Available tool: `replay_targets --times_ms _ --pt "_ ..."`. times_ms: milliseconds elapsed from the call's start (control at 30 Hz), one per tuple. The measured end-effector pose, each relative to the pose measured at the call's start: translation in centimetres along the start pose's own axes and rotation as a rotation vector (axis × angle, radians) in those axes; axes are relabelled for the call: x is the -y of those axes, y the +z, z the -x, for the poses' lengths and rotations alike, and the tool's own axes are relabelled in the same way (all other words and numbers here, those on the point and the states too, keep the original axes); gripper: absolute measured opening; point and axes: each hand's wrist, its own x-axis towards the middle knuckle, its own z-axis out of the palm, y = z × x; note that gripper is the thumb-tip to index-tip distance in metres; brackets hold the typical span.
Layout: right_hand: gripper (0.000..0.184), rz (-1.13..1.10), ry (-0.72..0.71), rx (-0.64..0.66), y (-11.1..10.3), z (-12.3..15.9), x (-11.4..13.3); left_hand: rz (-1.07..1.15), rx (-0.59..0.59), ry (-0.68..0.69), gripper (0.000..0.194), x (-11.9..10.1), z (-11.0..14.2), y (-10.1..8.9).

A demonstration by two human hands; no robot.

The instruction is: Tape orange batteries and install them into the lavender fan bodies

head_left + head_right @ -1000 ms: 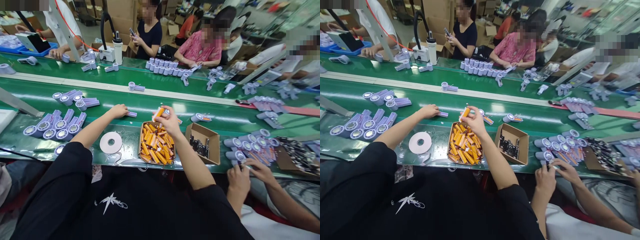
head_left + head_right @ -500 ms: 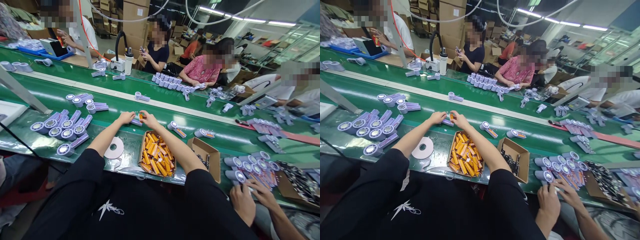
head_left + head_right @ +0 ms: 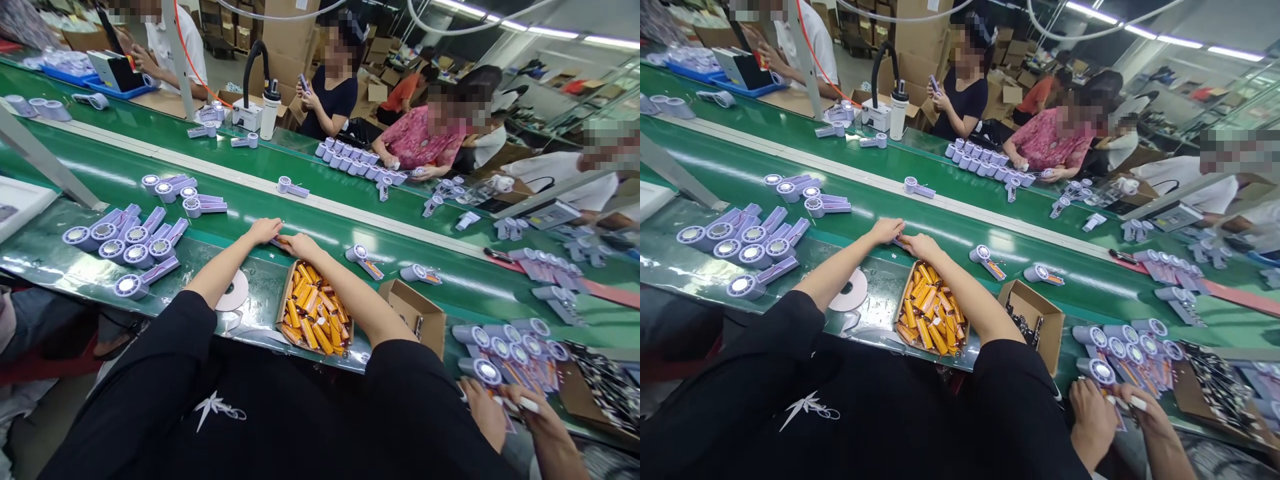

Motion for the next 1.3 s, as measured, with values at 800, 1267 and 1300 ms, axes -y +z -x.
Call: replay_targets --times_ms 800,1267,1300 --pt "0.038 -0.146 -0.017 0.127 -0.7 0.1 -4.7 -0.023 -0.146 0.139 0.054 6.7 27.4 0.0" --pt "0.047 0.049 0.267 -0.008 -2.9 1.6 -5.9 -0.169 -0.008 0.283 0.046 6.7 30.9 -2.4" --pt "0.050 0.047 0.269 -0.039 -2.8 2.4 -6.1 -0.148 -0.070 0.302 0.046 6.3 31.1 -3.0"
